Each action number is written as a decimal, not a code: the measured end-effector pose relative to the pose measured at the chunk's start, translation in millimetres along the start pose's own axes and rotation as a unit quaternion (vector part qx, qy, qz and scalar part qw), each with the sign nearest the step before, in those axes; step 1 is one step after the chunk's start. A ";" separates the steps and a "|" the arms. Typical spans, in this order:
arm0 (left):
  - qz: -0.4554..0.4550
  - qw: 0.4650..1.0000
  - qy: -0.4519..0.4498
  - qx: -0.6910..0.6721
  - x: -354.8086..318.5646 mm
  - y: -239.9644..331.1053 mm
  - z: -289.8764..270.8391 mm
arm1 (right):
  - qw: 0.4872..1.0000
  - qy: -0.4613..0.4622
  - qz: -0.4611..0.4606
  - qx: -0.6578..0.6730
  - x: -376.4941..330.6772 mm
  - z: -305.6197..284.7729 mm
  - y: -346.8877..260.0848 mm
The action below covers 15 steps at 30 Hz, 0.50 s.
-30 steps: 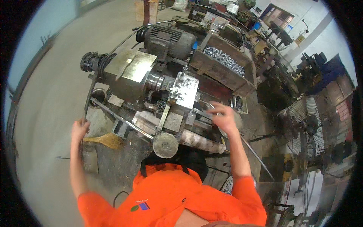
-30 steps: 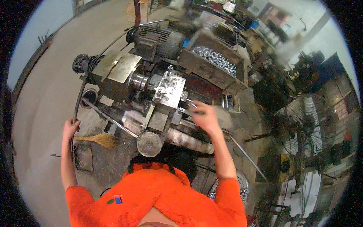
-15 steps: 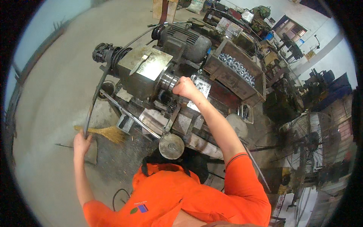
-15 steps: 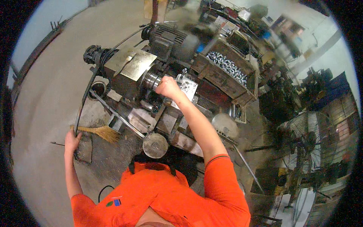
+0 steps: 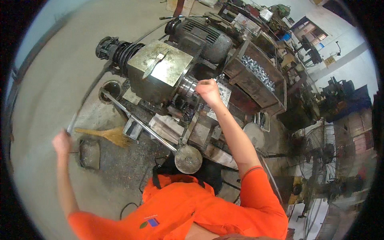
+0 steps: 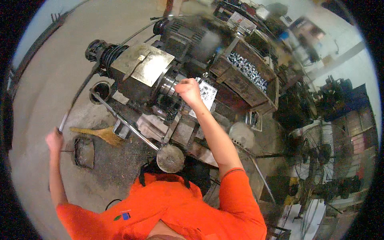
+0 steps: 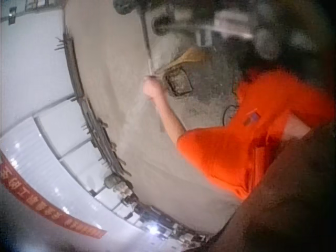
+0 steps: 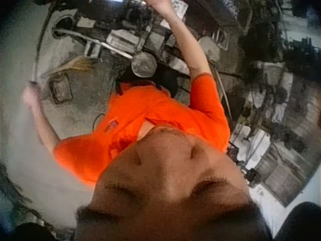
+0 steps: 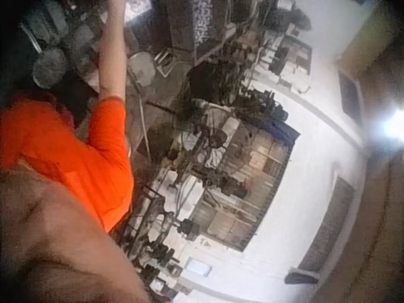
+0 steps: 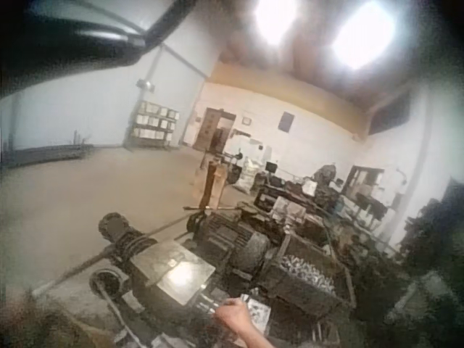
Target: The person operates a metal forming machine by inserting small metal pieces into the machine, actuating a lever to process them, and then removing the finished pieces. The person repeats this cycle continuously throughout the clip.
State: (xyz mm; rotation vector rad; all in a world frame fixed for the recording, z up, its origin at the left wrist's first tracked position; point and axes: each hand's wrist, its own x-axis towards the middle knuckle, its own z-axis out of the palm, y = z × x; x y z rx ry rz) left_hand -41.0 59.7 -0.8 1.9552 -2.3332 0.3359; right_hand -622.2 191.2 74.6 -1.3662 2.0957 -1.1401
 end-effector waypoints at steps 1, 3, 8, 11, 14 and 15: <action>0.031 0.998 0.034 0.044 22.8 -25.9 8.6 | 1.000 -0.002 -0.007 0.013 2.5 3.7 0.4; 0.070 0.993 0.063 0.073 42.7 -38.8 22.3 | 1.000 0.001 0.012 -0.007 1.0 3.8 -8.5; 0.051 0.998 0.006 0.042 58.3 -35.0 9.4 | 0.998 0.044 -0.006 -0.047 -12.5 -2.9 -22.6; 0.063 0.995 0.027 -0.068 70.4 -8.2 10.8 | 0.988 0.105 -0.108 -0.044 -38.0 -25.9 -12.8; 0.103 0.903 0.271 -0.318 56.8 90.3 1.7 | 0.981 0.137 -0.121 -0.059 -82.4 -70.5 -3.9; 0.084 0.840 0.334 -0.418 49.1 114.4 32.1 | 0.975 0.162 -0.140 -0.054 -97.0 -86.2 10.6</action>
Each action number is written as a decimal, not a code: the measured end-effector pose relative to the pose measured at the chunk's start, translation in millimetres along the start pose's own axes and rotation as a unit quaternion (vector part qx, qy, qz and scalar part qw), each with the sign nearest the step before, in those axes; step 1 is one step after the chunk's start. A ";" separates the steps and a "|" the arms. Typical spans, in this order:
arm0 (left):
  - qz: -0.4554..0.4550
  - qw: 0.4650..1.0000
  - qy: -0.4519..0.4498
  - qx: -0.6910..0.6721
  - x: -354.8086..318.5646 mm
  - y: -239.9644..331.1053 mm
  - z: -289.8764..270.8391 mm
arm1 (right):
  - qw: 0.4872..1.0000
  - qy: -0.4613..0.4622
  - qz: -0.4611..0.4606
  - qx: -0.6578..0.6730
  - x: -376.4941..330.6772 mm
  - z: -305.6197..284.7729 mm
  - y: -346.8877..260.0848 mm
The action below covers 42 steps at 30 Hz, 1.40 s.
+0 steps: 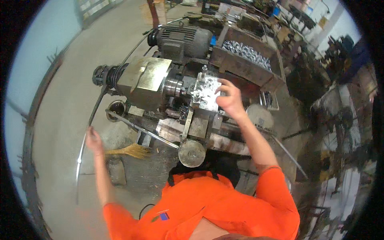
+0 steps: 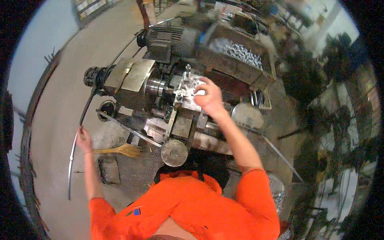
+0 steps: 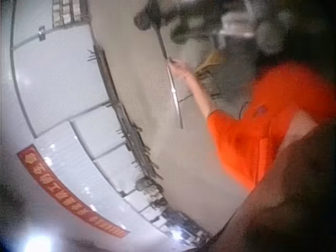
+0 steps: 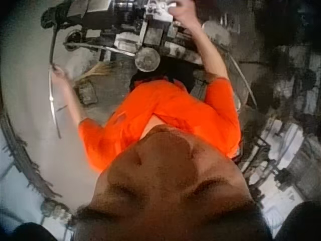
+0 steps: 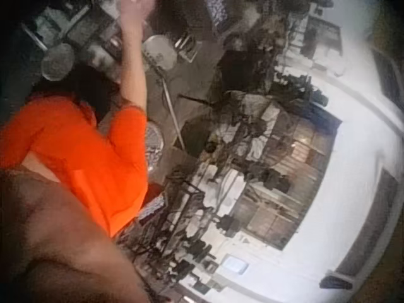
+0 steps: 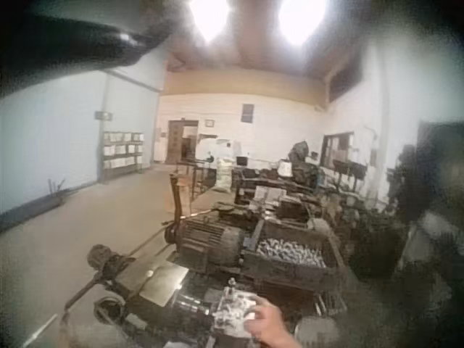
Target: The person operates a metal forming machine by inserting small metal pieces into the machine, actuating a lever to process them, and then removing the finished pieces. The person repeats this cycle continuously throughout the clip.
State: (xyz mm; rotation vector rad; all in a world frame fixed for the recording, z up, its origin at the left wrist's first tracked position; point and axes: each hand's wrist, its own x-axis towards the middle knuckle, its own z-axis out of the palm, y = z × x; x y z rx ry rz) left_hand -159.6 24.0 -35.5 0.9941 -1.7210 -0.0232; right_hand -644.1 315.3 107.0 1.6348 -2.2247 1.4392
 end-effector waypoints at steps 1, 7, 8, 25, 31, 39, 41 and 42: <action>-0.161 0.971 -0.150 0.095 -35.2 -15.1 22.4 | 1.000 -0.006 0.023 0.010 -12.6 -16.7 6.2; -0.026 0.782 -0.575 0.239 -143.4 33.7 115.5 | 0.971 0.057 0.198 -0.124 -128.1 -132.2 54.4; 0.015 0.741 -0.613 0.275 -134.2 29.4 113.4 | 0.956 0.080 0.251 -0.131 -145.6 -143.4 65.9; -0.415 0.828 -0.332 -0.178 -17.0 69.9 54.3 | 0.668 -0.038 0.541 -0.509 -395.7 -257.8 160.9; -0.441 0.840 -0.248 -0.194 -41.9 96.5 89.9 | 0.764 0.006 0.523 -0.378 -424.8 -182.1 73.6; -0.443 0.816 -0.291 -0.232 -34.3 109.9 91.1 | 0.829 0.083 0.506 -0.223 -428.9 -130.1 30.7; -0.439 0.818 -0.288 -0.235 -37.0 112.6 94.0 | 0.810 0.093 0.536 -0.219 -420.5 -125.3 21.3; -0.442 0.816 -0.303 -0.215 -36.2 113.4 94.0 | 0.801 0.098 0.550 -0.216 -419.1 -125.5 19.9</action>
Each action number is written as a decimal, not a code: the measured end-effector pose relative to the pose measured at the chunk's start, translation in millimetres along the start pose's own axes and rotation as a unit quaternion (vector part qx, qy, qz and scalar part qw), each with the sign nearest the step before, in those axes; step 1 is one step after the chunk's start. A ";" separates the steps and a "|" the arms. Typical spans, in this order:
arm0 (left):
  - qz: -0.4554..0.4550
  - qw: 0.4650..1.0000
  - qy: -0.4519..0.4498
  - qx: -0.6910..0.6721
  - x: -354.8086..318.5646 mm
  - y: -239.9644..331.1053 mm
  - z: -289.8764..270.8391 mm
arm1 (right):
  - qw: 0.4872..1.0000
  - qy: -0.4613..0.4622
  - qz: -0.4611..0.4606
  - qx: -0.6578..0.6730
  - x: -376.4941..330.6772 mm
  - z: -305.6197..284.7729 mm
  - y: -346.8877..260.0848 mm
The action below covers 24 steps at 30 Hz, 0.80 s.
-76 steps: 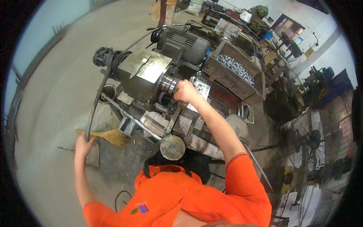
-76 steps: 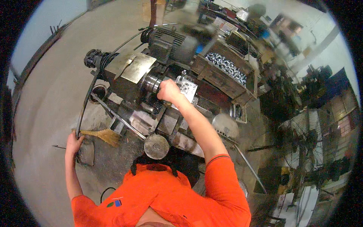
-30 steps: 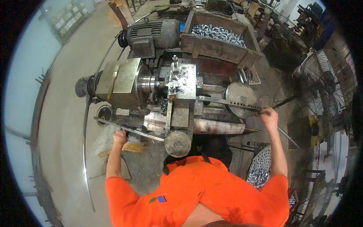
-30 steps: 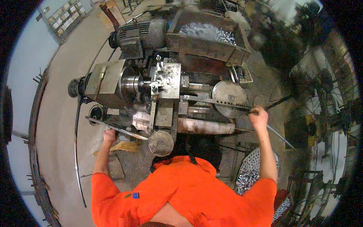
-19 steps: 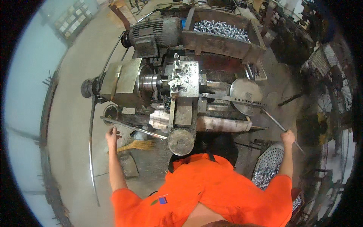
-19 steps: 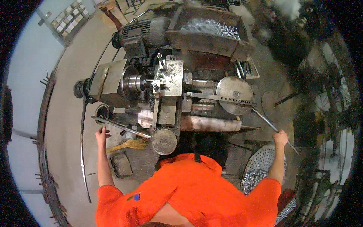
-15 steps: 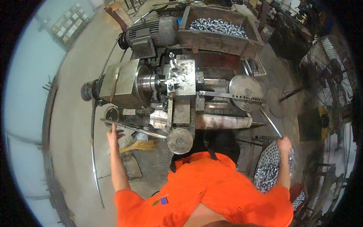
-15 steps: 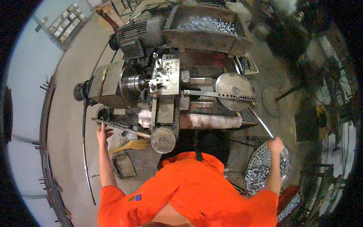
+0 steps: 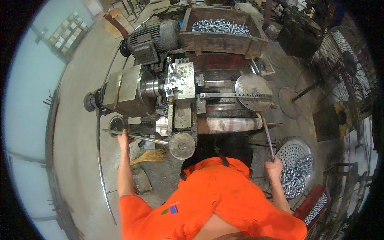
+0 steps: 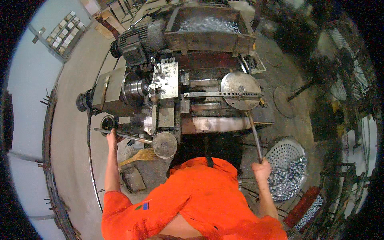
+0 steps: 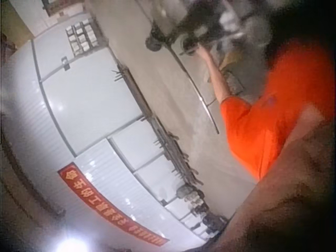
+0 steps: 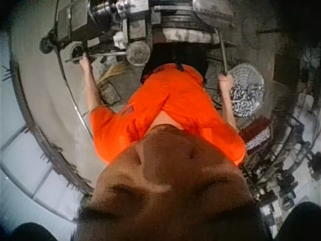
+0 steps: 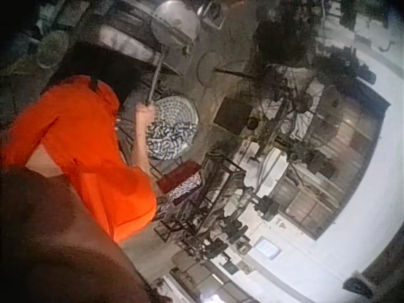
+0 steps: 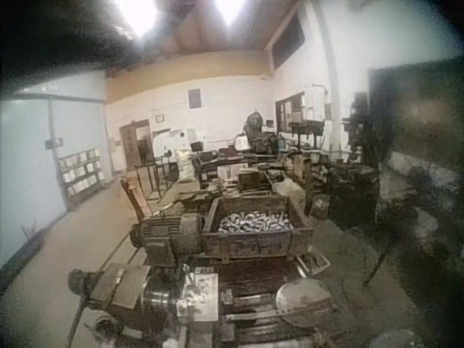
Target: The person operates a metal forming machine by inserting small metal pieces into the machine, actuating a lever to process them, and then removing the finished pieces. The person repeats this cycle continuously throughout the clip.
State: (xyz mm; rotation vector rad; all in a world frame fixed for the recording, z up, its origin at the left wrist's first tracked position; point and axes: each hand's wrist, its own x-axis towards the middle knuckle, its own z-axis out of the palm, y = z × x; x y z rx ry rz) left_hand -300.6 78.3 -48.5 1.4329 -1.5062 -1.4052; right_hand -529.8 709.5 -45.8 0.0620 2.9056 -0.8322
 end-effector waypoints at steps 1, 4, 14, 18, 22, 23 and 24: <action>-0.013 1.000 -0.003 0.019 0.3 2.5 -1.2 | 1.000 0.005 -0.016 -0.023 3.1 7.9 14.9; -0.029 0.998 -0.031 0.048 11.9 -4.5 -15.3 | 1.000 -0.020 0.007 -0.003 -4.5 0.6 0.9; -0.092 0.988 -0.022 0.118 7.0 6.4 -19.2 | 0.966 0.076 -0.109 -0.223 74.9 -27.6 50.2; -0.039 0.996 -0.054 0.064 11.5 4.2 -1.4 | 0.925 0.042 -0.038 -0.376 193.8 -61.8 73.6; -0.071 0.990 -0.118 0.037 12.5 -2.2 -16.5 | 0.917 0.168 -0.018 -0.362 227.1 -55.3 8.6; -0.062 0.993 -0.097 -0.026 13.1 -5.2 -19.9 | 0.919 0.179 -0.018 -0.351 225.6 -45.1 3.9; -0.053 0.991 -0.078 -0.090 12.2 -11.8 -23.2 | 0.903 0.226 -0.093 -0.353 217.4 -25.8 9.1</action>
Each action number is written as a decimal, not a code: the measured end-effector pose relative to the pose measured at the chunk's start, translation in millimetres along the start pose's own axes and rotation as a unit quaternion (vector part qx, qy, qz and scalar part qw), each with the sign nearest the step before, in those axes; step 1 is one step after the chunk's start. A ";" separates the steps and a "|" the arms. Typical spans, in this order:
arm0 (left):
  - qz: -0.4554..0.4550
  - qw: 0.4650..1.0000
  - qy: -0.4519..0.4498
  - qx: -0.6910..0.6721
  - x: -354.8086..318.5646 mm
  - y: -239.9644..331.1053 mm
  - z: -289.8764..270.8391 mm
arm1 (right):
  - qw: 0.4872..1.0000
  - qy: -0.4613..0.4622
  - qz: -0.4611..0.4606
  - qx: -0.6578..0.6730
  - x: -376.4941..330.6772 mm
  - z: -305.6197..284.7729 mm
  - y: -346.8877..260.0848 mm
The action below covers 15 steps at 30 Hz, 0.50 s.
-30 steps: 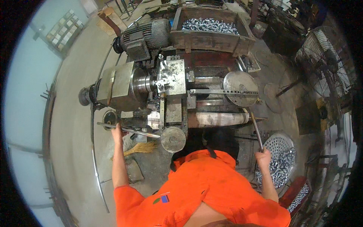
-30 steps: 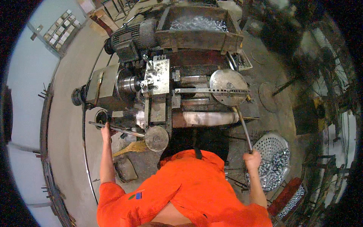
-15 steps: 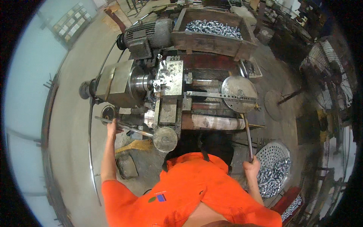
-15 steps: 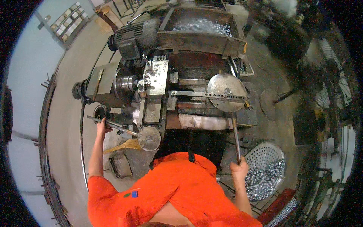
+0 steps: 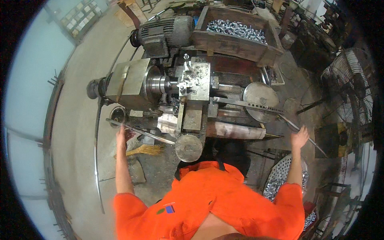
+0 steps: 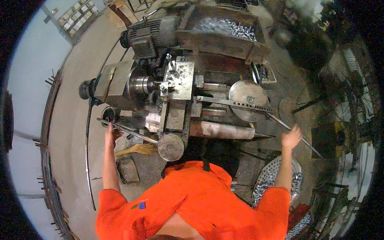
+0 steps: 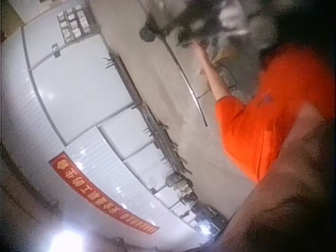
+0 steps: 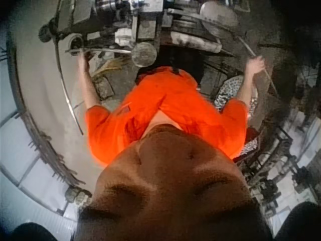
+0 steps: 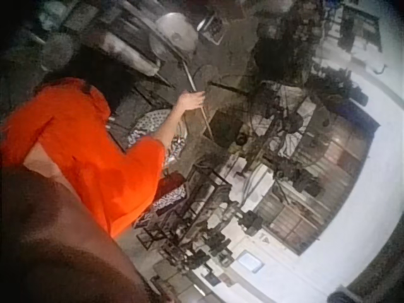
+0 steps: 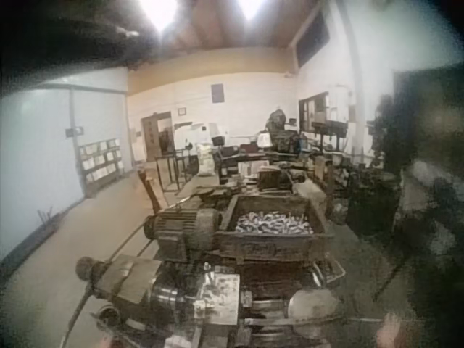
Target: The person operates a metal forming machine by inserting small metal pieces into the machine, actuating a lever to process them, and then removing the finished pieces. The person repeats this cycle continuously throughout the clip.
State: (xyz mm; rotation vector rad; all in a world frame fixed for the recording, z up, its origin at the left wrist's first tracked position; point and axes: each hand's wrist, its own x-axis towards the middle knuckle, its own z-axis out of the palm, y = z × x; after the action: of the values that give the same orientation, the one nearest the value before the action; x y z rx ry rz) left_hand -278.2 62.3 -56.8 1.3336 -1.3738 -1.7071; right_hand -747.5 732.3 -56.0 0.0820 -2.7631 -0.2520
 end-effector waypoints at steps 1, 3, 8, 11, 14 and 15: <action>0.015 0.997 0.024 -0.065 -6.4 -9.6 -11.3 | 0.995 0.048 -0.042 0.075 -13.0 -1.2 -15.5; -0.021 0.984 0.006 0.176 25.0 -65.3 -63.9 | 0.972 0.073 -0.087 0.206 -44.1 -11.8 -46.5; 0.123 0.716 -0.098 0.680 14.0 -86.8 -15.2 | 0.954 -0.101 -0.050 0.279 -117.9 -16.4 -67.1; 0.154 0.641 -0.103 0.745 23.0 -93.6 -9.0 | 0.917 -0.204 -0.072 0.335 -128.1 -27.9 -76.3; 0.165 0.664 0.011 0.729 29.1 -137.7 -1.0 | 0.895 -0.222 -0.088 0.377 -134.4 -27.0 -82.1; 0.141 0.718 0.140 0.667 22.1 -168.3 8.3 | 0.902 -0.221 -0.083 0.361 -133.1 -42.1 -92.6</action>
State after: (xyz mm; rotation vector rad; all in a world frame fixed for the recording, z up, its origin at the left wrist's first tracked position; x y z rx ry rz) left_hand -268.4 98.4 -222.5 1.7361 -2.5373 -0.0169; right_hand -606.0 646.4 -81.2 0.5035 -3.1360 0.8254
